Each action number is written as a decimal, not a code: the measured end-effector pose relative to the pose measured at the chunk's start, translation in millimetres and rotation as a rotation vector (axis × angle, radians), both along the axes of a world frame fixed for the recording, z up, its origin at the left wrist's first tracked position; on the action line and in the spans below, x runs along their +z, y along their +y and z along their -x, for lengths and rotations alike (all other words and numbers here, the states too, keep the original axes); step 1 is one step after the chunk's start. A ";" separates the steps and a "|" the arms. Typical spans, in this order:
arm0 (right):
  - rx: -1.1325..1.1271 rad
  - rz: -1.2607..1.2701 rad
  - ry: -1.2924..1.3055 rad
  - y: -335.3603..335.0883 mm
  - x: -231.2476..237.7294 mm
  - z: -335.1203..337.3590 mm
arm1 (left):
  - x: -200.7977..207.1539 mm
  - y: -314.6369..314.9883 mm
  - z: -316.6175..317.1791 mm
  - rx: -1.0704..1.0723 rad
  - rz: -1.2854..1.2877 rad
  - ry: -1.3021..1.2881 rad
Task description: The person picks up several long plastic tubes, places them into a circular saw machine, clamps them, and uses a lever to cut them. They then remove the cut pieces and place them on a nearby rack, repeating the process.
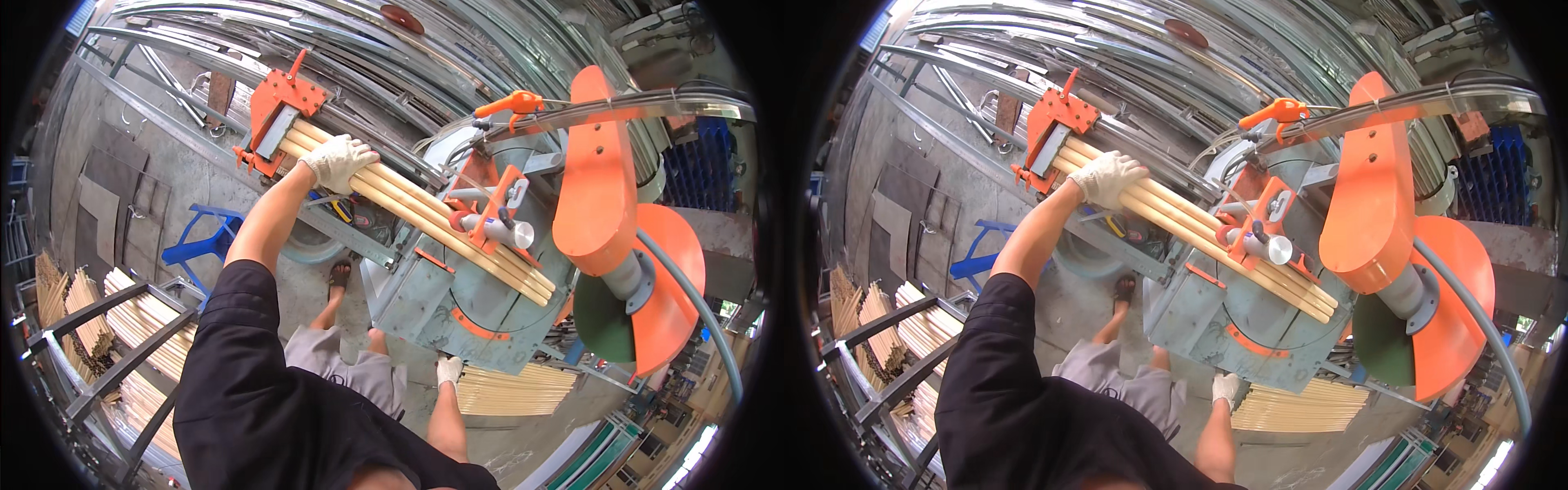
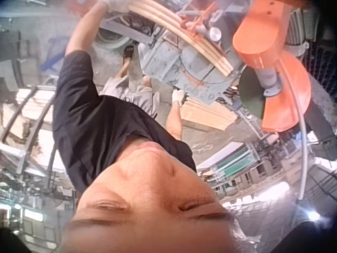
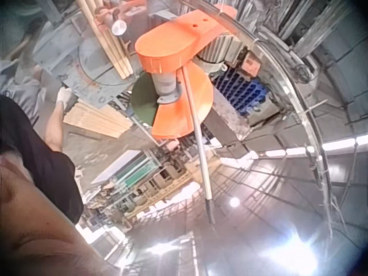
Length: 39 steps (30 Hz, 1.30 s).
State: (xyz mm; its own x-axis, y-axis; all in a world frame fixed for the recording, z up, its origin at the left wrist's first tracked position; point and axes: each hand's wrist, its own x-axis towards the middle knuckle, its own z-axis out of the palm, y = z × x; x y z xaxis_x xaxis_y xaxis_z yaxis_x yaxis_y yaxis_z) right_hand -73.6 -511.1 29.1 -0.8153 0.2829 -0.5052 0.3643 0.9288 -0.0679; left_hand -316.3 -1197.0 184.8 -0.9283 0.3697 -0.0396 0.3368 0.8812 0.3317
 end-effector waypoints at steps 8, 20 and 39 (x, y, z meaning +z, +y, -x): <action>0.449 -0.096 -0.291 -12.7 40.2 27.4 | -9.2 -1.4 6.7 0.005 0.003 -0.031; 0.739 0.010 -0.023 21.5 10.8 40.4 | -18.0 3.0 8.8 0.038 -0.013 0.015; -0.017 1.300 1.472 -46.8 766.9 181.6 | 5.8 41.4 -62.9 0.455 0.330 0.007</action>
